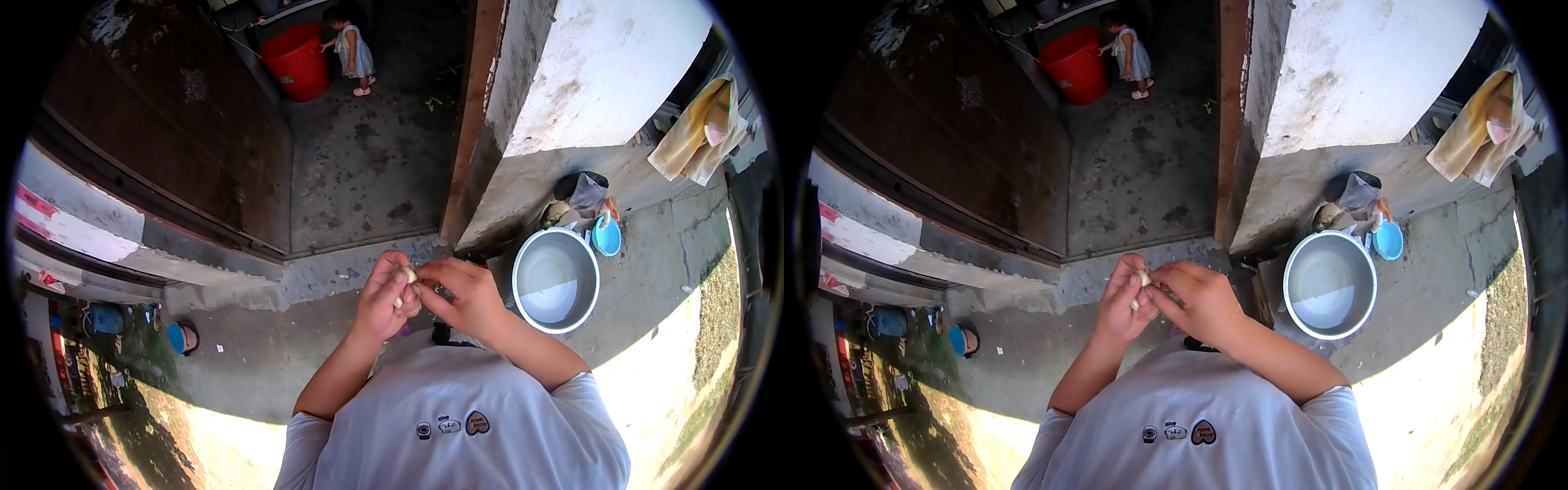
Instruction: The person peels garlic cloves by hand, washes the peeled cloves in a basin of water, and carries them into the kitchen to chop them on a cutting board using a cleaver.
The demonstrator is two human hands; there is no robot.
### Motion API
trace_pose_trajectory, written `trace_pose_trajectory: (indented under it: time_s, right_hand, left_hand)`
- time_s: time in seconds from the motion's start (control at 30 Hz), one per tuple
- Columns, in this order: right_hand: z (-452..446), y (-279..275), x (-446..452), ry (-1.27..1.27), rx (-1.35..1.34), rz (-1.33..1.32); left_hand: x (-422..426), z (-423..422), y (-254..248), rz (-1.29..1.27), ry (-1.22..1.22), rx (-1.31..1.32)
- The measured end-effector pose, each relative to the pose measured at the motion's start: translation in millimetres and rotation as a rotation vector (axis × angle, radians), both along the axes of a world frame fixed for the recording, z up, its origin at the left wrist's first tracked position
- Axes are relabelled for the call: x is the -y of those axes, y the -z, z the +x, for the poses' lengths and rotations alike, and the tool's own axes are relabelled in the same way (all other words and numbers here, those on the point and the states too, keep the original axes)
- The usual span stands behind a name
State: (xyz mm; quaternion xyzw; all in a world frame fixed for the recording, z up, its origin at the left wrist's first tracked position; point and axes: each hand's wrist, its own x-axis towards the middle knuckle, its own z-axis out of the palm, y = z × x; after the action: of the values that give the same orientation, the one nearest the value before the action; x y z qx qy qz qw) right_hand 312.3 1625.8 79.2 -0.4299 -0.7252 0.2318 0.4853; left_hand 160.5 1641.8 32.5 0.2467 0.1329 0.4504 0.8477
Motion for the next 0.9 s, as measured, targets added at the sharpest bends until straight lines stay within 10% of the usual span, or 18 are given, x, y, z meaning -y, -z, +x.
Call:
trace_pose_trajectory:
  time_s: [0.9]
  right_hand:
    - [-5, 11, -5, 0.126, 0.298, 0.173]
  left_hand:
    - [10, 18, -10, -0.026, -0.329, -0.29]
